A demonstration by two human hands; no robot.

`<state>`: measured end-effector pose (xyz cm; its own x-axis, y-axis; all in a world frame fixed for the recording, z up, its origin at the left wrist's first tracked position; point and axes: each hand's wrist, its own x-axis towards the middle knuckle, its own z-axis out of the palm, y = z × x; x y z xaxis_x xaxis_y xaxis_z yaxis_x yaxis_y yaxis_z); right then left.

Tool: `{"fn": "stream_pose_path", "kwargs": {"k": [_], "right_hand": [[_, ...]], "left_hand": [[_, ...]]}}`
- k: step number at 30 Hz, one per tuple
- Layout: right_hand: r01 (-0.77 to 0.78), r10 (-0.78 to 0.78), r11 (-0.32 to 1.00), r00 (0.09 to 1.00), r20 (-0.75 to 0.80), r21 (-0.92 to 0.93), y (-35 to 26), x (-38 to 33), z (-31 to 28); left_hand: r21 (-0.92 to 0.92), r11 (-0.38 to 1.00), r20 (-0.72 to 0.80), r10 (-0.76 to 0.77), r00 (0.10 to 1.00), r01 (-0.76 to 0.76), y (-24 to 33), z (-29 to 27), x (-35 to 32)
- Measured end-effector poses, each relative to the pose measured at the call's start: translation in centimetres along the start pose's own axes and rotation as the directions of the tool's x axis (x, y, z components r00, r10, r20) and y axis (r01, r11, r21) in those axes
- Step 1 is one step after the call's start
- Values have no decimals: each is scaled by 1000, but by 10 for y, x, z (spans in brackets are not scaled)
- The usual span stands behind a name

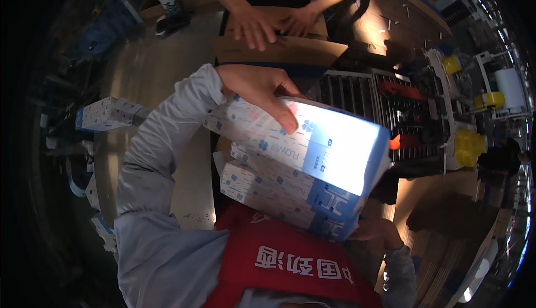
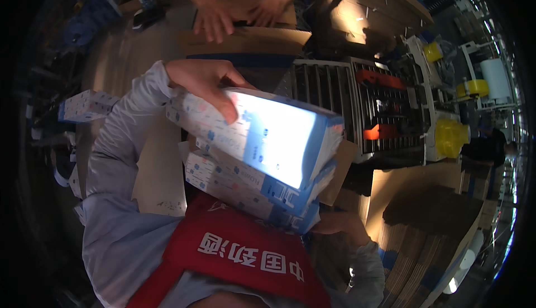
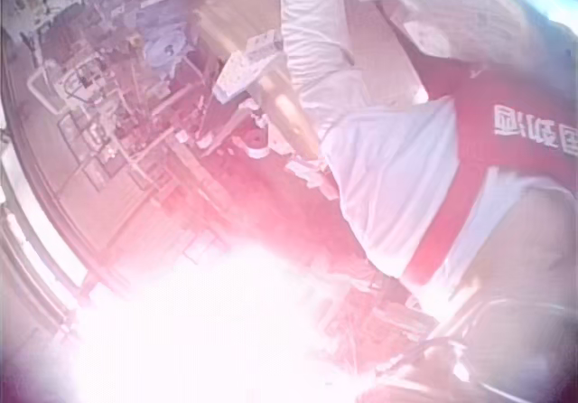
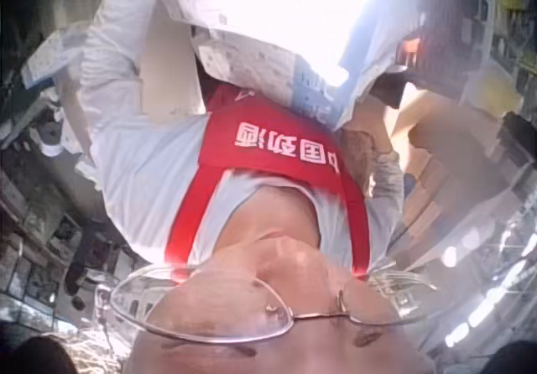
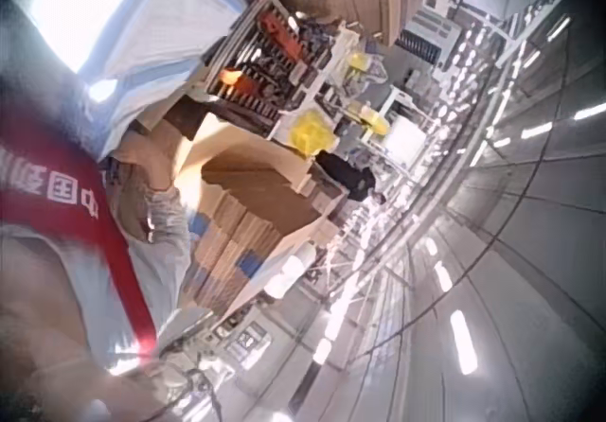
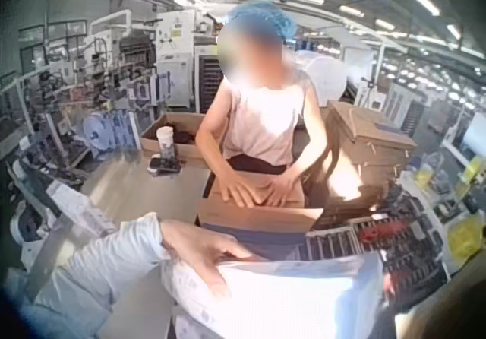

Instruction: The person packs wrapped paper products into cardboard boxes by hand, folds the flaps closed, and places the boxes onto a conveyor line.

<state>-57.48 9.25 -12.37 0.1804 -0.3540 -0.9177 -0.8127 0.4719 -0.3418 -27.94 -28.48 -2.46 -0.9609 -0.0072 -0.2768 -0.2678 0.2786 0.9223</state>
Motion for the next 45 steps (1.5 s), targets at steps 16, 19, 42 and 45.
{"fn": "stream_pose_path", "kwargs": {"k": [16, 19, 42, 45], "right_hand": [[480, -521, 765, 71, -850, -429, -61, 123, -109], [318, -645, 762, 308, -699, -563, -117, 159, -134], [15, -389, 917, 266, -882, -400, 48, 179, -65], [-111, 122, 989, 244, -962, 97, 53, 113, -67]], "left_hand": [[8, 683, 140, -724, 676, 730, -154, 173, 60], [361, 713, -280, -532, 799, 602, -190, 215, 89], [729, 684, -412, 399, 819, 33, -243, 176, 128], [636, 768, -515, 347, 783, 78, -242, 183, 119]]}}
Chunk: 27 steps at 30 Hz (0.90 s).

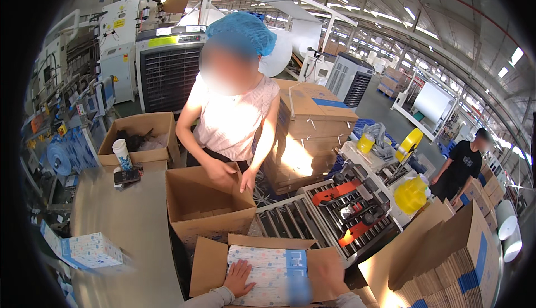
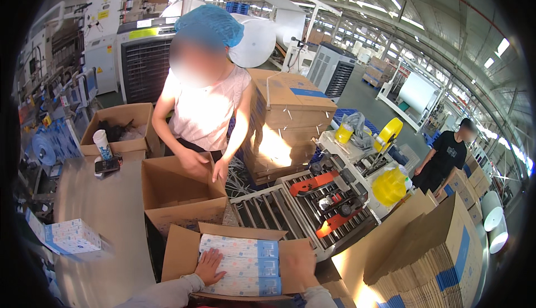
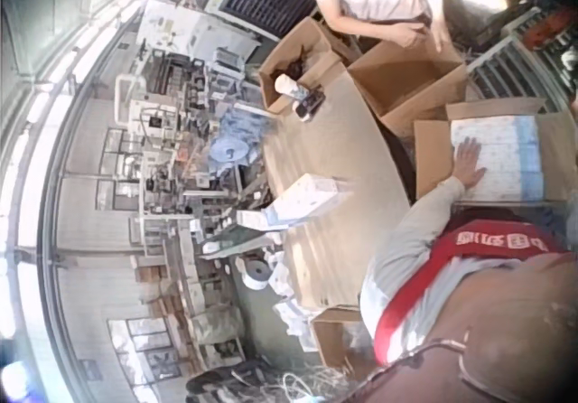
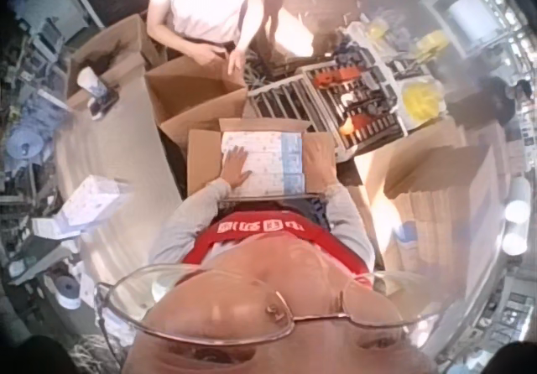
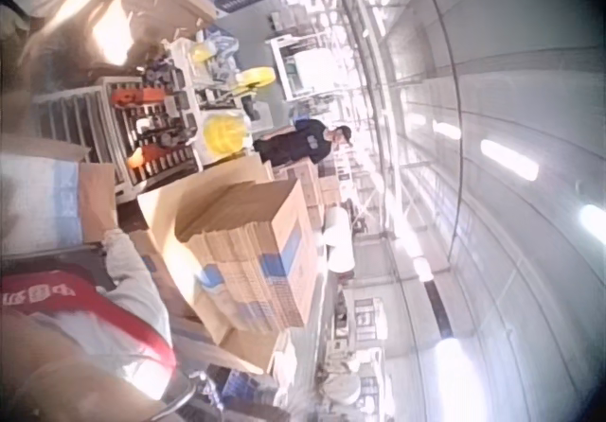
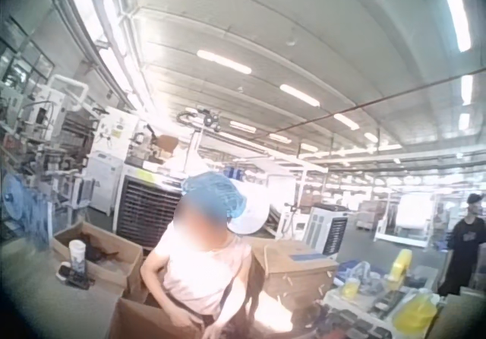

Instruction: The person packs wrapped paper products into cardboard boxes by hand, folds the flaps closed, and places the boxes onto a conveyor line.

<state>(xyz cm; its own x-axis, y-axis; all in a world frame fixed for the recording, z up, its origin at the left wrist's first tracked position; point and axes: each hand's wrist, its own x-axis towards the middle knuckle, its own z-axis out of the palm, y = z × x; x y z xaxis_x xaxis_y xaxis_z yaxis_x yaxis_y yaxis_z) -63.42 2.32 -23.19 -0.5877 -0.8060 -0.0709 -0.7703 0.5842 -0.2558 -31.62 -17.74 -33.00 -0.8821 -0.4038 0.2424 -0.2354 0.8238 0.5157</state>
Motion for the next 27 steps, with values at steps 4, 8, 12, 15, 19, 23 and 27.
{"fn": "stream_pose_path", "kwargs": {"k": [4, 8, 12, 15, 19, 23, 27], "right_hand": [[-458, 247, 506, 889, 386, 731, 33, -40, -8], [32, -91, 958, 977, 195, 286, 38, 17, 20], [30, -160, 902, 949, 270, 431, 57, 128, 43], [218, -318, 904, 917, 239, 367, 48, 164, 22], [261, -288, 942, 951, 109, 212, 96, 165, -21], [282, -268, 959, 929, 256, -18, 97, 152, -40], [260, -205, 965, 833, 514, -36, 98, 143, 6]], "left_hand": [[97, 988, -20, -122, 992, 124, 3, 0, -11], [84, 921, -79, -375, 924, 381, -15, -12, -21], [41, 500, -686, -615, 388, 865, 12, -50, -27], [-272, 82, -394, -919, -33, 959, 6, -28, -81], [-606, 139, 152, -946, 286, 783, 37, -31, -48], [-424, 830, 77, -365, 928, 362, 163, -5, 91], [245, 932, 644, -361, 675, 266, 180, 52, 166]]}}
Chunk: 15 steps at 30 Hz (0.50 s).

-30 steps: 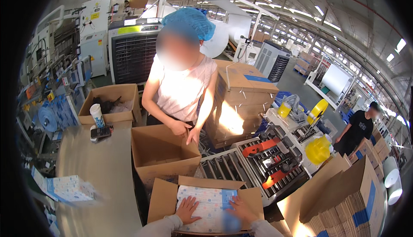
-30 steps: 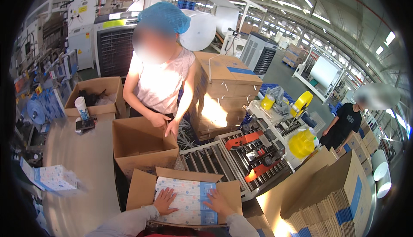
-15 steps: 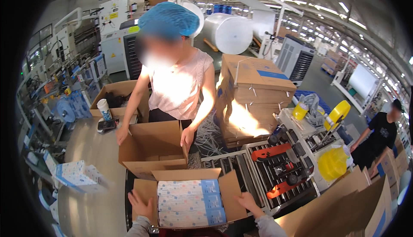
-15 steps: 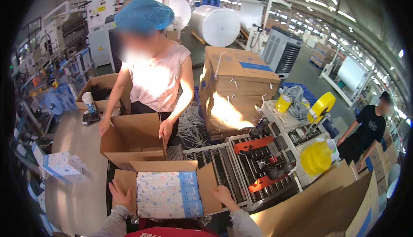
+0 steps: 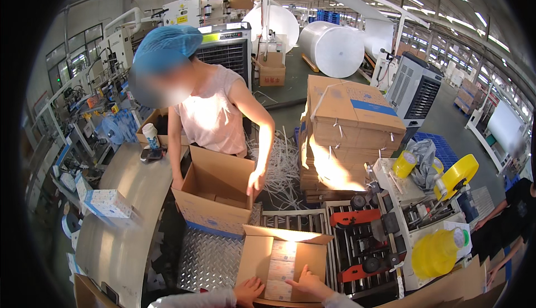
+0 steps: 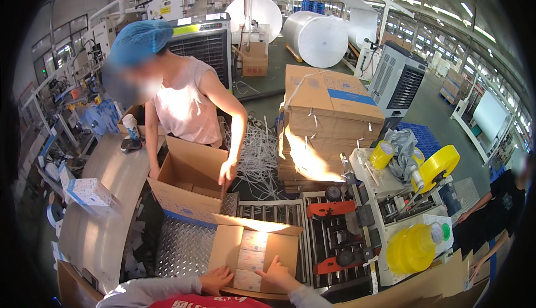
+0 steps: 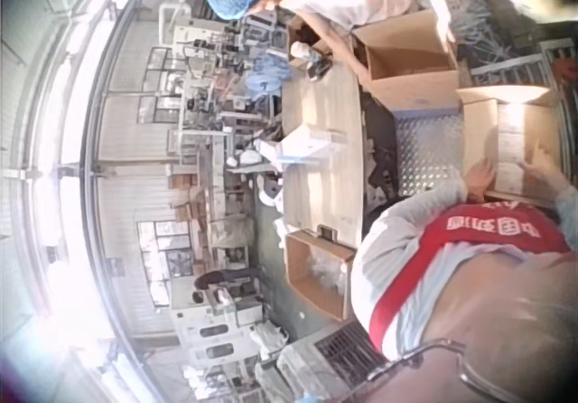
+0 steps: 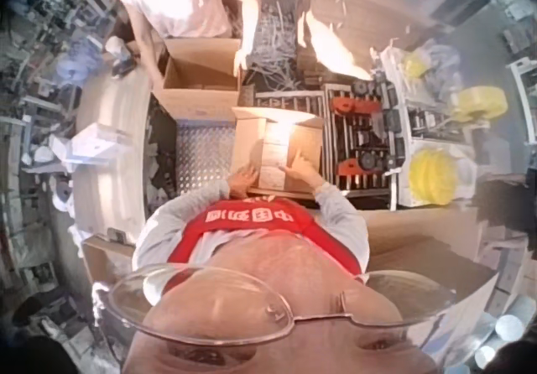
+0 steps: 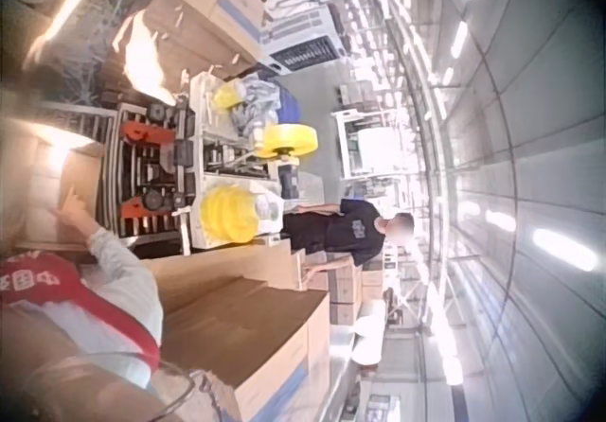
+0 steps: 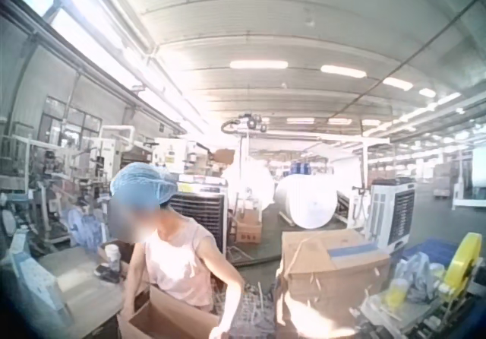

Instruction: The person packs wrapped paper products into cardboard boxes by hand, folds the flaps closed, and places the boxes onto a conveyor line.

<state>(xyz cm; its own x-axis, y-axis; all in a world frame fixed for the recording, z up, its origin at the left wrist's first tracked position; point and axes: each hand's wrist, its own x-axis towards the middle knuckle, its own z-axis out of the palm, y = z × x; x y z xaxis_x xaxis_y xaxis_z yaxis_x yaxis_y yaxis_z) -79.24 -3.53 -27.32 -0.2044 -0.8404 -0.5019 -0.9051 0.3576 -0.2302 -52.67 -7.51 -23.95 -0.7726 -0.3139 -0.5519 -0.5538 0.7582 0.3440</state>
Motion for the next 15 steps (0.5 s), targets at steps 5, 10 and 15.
{"fn": "stream_pose_path", "kwargs": {"k": [5, 10, 15], "right_hand": [[479, -483, 870, 876, -4, -113, -8, 54, -76], [417, -491, 871, 712, -502, -260, -4, 97, -104], [545, -544, 822, 663, -514, -166, 49, 17, 5]], "left_hand": [[-220, 939, -191, -309, 932, 266, -79, -10, 76], [-676, 686, -340, -614, 713, 268, -71, 21, 77], [-922, -80, -186, -766, 616, -378, -54, 48, 89]]}}
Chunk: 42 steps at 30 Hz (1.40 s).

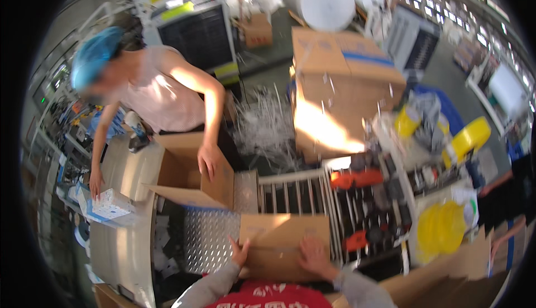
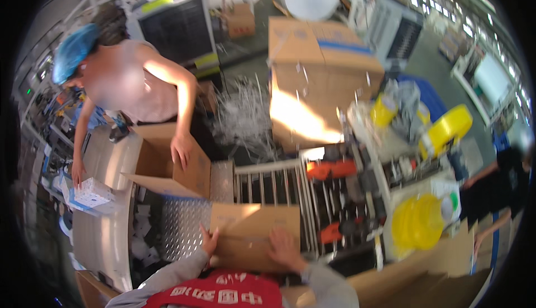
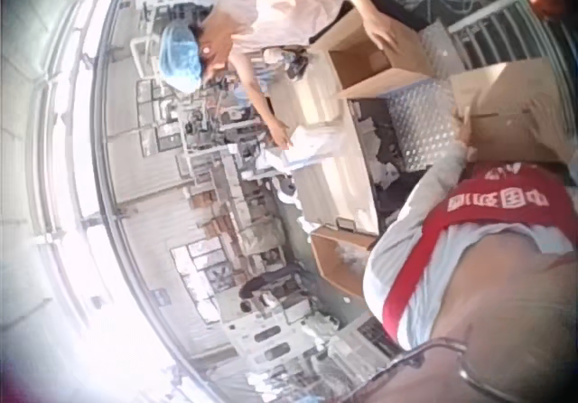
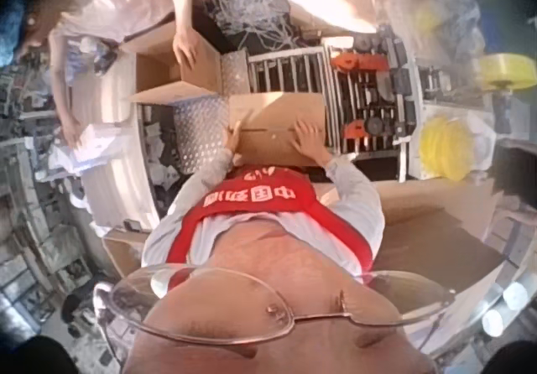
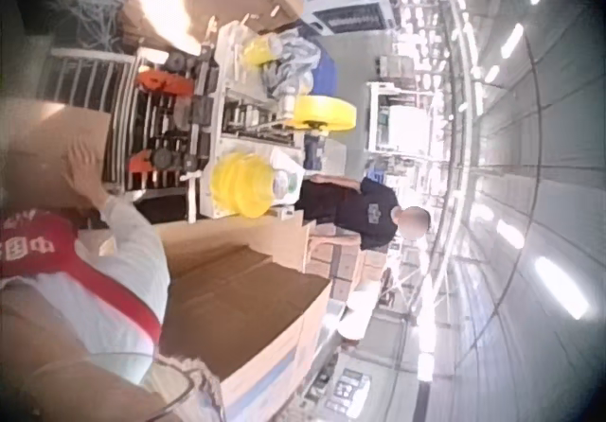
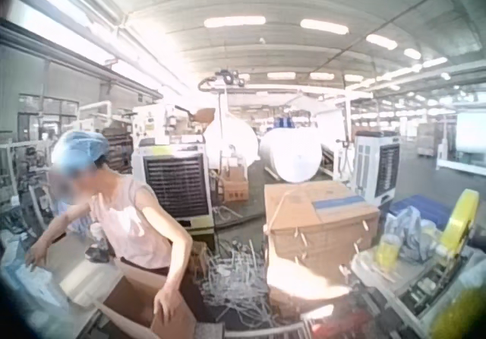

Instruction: The person packs wrapped paper products into cardboard boxes by hand, folds the flaps closed, and places the boxes onto a conveyor line.

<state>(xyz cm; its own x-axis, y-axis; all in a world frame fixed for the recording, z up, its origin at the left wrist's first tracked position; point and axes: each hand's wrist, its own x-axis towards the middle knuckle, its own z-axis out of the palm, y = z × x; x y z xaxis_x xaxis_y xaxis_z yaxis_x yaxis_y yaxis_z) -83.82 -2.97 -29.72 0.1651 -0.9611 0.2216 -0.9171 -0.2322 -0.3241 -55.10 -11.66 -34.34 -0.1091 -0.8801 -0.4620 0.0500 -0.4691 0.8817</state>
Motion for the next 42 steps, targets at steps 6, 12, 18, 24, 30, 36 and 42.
{"fn": "stream_pose_path", "kwargs": {"k": [6, 12, 18, 24, 30, 36, 42], "right_hand": [[145, -149, 982, 989, 23, 118, 69, 73, -19], [-299, 286, 951, 947, -147, -78, 55, 65, -22], [-371, 376, 926, 895, -239, 68, 109, 59, -40], [-494, 405, 855, 826, -391, -157, 157, 32, -52], [-449, 635, 762, 660, -402, 467, -14, 31, -49], [-588, 415, 807, 635, -652, -59, -198, -68, -217], [-753, 413, -228, 499, -762, -617, -297, -191, -370]], "left_hand": [[208, 972, -51, 120, 991, -107, 16, 27, 31], [262, 965, 81, -20, 997, -2, 36, 110, 76], [183, 981, 234, -103, 967, 60, 39, 186, 103], [303, 731, 518, 412, 750, -611, 55, 230, 48], [303, 690, 940, -104, 325, -657, 46, 75, -29], [656, 692, 612, -255, 748, -301, 32, -125, 33], [584, 708, 756, -297, 583, -397, 10, -168, 48]]}}
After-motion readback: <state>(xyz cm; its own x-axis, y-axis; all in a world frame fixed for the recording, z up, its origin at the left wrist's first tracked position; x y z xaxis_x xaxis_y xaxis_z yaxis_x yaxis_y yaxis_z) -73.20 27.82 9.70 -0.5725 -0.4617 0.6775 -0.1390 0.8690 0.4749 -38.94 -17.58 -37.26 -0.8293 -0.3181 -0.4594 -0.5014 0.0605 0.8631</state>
